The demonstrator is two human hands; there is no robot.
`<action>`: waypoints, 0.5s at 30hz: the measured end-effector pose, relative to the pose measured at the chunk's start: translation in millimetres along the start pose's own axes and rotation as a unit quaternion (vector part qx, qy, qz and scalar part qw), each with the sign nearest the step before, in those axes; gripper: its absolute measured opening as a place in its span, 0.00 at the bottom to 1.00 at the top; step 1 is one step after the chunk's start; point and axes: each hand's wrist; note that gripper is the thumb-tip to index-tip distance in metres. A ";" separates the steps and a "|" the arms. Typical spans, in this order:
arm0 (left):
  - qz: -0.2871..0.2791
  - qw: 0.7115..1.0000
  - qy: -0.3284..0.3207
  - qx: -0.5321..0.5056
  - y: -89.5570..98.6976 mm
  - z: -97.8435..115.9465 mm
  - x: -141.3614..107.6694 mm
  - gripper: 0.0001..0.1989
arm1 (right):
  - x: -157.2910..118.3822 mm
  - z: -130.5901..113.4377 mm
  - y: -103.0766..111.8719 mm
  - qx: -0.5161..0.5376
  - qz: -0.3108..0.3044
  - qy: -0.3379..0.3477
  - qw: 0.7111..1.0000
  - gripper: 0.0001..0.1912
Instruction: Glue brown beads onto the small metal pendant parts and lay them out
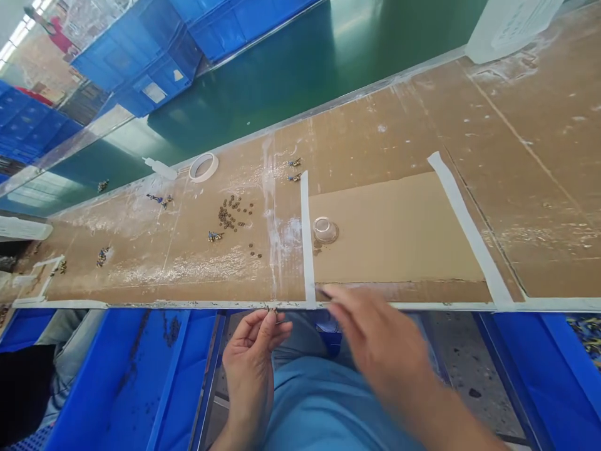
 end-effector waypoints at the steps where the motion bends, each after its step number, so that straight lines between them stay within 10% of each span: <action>1: -0.005 1.000 0.012 -0.005 0.4 0.0 0.7 0.16 | -2.6 -10.9 -9.6 0.003 -0.011 0.017 1.000 0.11; 15: -0.034 0.992 0.105 -0.066 2.6 6.6 3.3 0.17 | -2.5 -36.1 -52.4 0.002 -0.092 0.045 0.995 0.09</action>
Point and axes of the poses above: each hand's wrist, its own x-axis towards the middle knuckle, its own y-axis out of the back of the hand, z = x × y, and after that the axes turned 5 degrees about -z, right-handed
